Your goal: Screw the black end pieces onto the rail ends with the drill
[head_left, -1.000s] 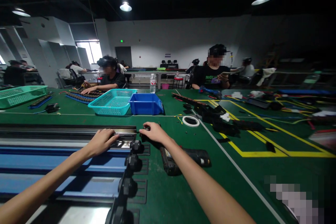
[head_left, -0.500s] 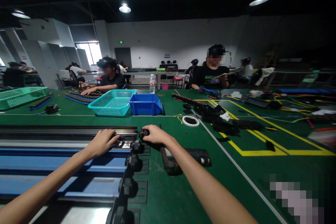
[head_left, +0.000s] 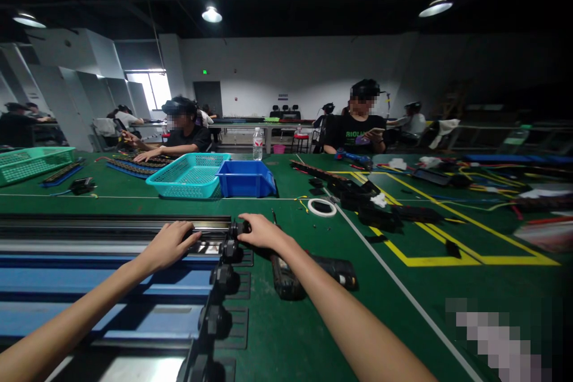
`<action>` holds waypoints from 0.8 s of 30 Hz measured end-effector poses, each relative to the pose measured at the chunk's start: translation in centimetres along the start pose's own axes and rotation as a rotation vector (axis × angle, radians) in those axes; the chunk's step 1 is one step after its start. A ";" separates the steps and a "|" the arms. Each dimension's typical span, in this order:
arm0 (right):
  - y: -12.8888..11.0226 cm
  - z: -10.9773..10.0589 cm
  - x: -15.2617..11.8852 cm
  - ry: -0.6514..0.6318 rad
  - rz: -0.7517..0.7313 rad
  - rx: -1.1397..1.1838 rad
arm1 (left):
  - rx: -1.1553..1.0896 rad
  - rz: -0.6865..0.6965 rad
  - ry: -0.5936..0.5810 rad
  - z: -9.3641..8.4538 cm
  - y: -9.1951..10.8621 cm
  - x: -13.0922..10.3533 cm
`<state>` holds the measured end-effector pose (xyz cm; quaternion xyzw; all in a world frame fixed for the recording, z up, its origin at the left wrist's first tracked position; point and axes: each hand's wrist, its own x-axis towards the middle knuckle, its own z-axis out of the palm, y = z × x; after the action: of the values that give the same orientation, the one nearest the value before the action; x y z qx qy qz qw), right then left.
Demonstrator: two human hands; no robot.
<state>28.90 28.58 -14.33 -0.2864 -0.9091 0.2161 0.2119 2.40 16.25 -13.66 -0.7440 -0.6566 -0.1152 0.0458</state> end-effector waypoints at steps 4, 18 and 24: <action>0.1 0.0 0.0 0.008 0.039 0.025 | -0.014 0.008 -0.003 0.0 0.1 0.0; 0.4 1.1 0.3 0.023 -0.033 -0.090 | 0.005 -0.020 -0.021 -0.1 0.4 -0.1; 0.1 0.7 0.2 0.023 -0.051 -0.140 | -0.003 -0.017 -0.012 -0.1 0.3 0.1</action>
<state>28.44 28.54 -14.94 -0.2795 -0.9265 0.1433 0.2072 2.72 16.23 -13.49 -0.7392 -0.6629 -0.1119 0.0398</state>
